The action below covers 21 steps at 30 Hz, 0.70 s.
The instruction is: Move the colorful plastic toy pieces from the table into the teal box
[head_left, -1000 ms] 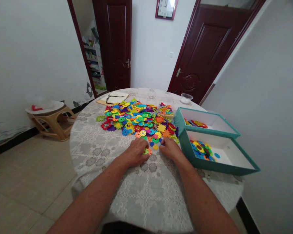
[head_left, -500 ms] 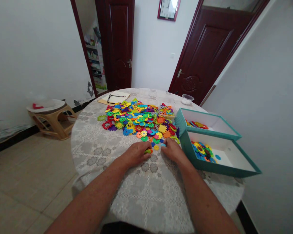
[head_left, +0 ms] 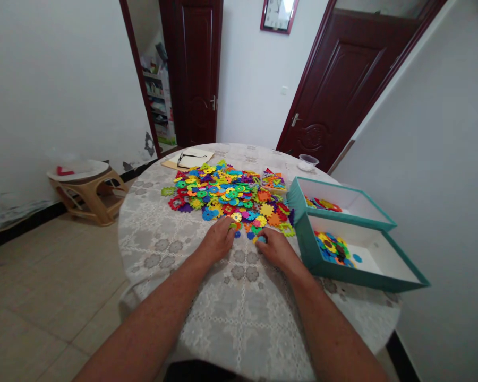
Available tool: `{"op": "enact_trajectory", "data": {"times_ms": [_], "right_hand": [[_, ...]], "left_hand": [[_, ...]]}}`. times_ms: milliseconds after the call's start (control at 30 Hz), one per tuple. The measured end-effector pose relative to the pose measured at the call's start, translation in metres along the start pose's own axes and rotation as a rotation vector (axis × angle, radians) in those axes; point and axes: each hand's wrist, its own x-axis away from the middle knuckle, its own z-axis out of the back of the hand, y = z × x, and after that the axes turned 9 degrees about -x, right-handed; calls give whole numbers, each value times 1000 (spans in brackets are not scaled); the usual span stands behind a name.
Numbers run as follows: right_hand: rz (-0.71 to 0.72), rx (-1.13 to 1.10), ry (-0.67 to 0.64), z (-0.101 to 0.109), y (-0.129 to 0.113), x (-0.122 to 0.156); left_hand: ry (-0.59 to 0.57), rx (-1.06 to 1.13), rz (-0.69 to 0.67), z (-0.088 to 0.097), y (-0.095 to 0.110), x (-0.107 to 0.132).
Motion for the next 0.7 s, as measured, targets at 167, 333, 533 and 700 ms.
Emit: {"op": "enact_trajectory", "data": {"times_ms": [167,333,533,700], "right_hand": [[52,-36,5,3,-3,2],[86,-282,67,1,-18,10],[-5,-583,183,-6,-33,11],[-393,-1182,23,-17,-35,9]], "left_hand": [[-3,22,2,0,2,-2],[-85,119,36,3,12,-1],[-150,282,157,8,16,-3],[-227,433,233,7,18,-2]]}}
